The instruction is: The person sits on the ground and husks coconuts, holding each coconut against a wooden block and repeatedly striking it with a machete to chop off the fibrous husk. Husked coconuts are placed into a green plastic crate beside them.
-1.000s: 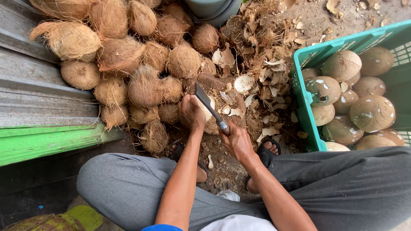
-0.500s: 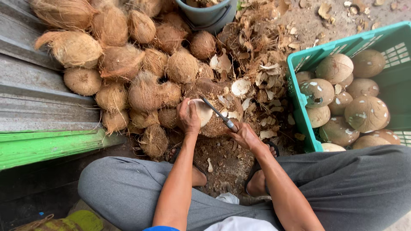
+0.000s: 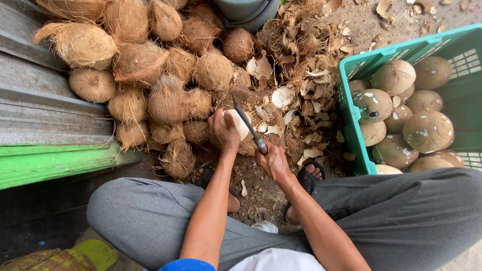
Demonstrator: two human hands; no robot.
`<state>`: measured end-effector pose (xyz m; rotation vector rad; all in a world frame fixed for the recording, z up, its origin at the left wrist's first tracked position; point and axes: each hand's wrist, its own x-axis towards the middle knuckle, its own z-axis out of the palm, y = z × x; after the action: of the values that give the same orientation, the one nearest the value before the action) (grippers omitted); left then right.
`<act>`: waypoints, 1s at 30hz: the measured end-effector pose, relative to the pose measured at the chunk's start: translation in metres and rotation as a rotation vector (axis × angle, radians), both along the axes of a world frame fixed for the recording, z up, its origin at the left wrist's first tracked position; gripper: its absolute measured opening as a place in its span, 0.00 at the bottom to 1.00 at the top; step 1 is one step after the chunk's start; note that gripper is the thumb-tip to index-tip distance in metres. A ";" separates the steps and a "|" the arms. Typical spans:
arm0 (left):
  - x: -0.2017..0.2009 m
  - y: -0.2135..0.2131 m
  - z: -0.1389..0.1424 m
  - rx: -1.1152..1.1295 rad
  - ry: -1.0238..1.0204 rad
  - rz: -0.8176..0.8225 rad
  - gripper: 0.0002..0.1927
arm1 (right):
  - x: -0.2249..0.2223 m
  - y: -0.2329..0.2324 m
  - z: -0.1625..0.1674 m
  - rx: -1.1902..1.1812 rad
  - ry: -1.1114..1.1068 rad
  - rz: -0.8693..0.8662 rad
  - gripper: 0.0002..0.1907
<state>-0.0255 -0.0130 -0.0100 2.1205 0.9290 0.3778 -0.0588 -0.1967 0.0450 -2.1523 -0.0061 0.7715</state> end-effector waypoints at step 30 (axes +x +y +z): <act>-0.010 0.052 0.055 -0.608 -0.034 -0.361 0.64 | 0.030 -0.039 0.010 0.041 0.133 -0.259 0.15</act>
<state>-0.0360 0.0387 0.0446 1.6584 0.5309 -0.0552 -0.0285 -0.2360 0.0546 -2.0087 0.3170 0.7531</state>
